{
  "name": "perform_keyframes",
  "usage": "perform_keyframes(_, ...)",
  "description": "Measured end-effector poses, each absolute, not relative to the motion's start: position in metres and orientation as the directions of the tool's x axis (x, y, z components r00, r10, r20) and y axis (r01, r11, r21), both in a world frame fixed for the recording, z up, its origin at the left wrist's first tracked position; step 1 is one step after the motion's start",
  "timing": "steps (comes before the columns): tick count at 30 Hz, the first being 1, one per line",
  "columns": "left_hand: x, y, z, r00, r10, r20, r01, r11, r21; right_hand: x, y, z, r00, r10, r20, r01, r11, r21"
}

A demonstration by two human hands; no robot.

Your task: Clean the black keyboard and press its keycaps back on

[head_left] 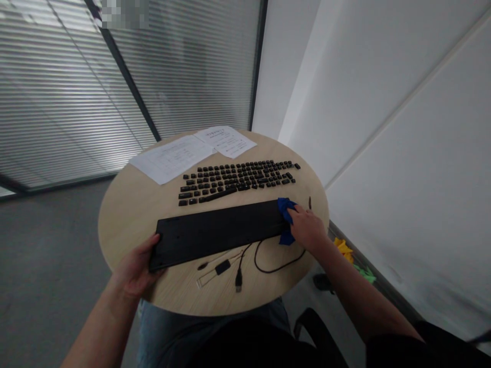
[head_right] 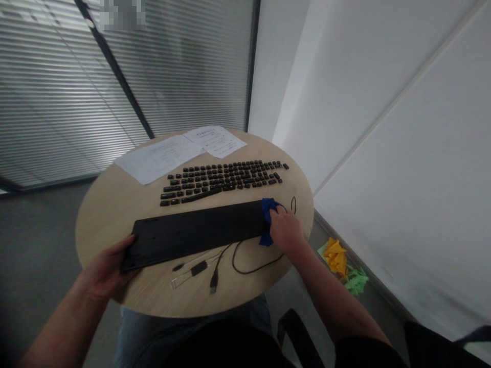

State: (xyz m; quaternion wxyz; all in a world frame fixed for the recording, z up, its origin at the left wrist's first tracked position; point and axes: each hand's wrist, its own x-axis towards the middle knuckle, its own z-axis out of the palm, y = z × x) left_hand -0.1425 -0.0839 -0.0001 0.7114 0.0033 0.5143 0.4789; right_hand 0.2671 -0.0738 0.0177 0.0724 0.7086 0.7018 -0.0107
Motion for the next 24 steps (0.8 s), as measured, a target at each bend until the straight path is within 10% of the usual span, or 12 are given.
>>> perform_keyframes(5, -0.137, -0.086, 0.013, -0.02, 0.682, -0.731, -0.609, 0.572, 0.549, 0.274, -0.065, 0.02, -0.025, 0.998, -0.065, 0.999, 0.023, -0.035)
perform_keyframes(10, -0.133, -0.09, 0.021, -0.002, 0.711, -0.703, -0.611, 0.555, 0.564, 0.278, -0.085, 0.051, -0.163, 0.913, 0.373, 0.869, 0.312, -0.385)
perform_keyframes(14, -0.125, -0.095, 0.022, -0.051, 0.795, -0.605, -0.623, 0.448, 0.641, 0.302, -0.117, 0.069, 0.201, 0.745, 0.636, 0.685, 0.357, -0.635)
perform_keyframes(18, -0.12, -0.098, 0.02, -0.079, 0.818, -0.57, -0.627, 0.404, 0.666, 0.341, -0.139, 0.071, 0.559, 0.749, 0.356, 0.323, 0.199, -0.925)
perform_keyframes(24, -0.12, -0.1, 0.017, -0.164, 0.826, -0.54, -0.597, 0.353, 0.721, 0.389, -0.155, 0.041, 0.515, 0.857, 0.013, 0.058, -0.02, -0.998)
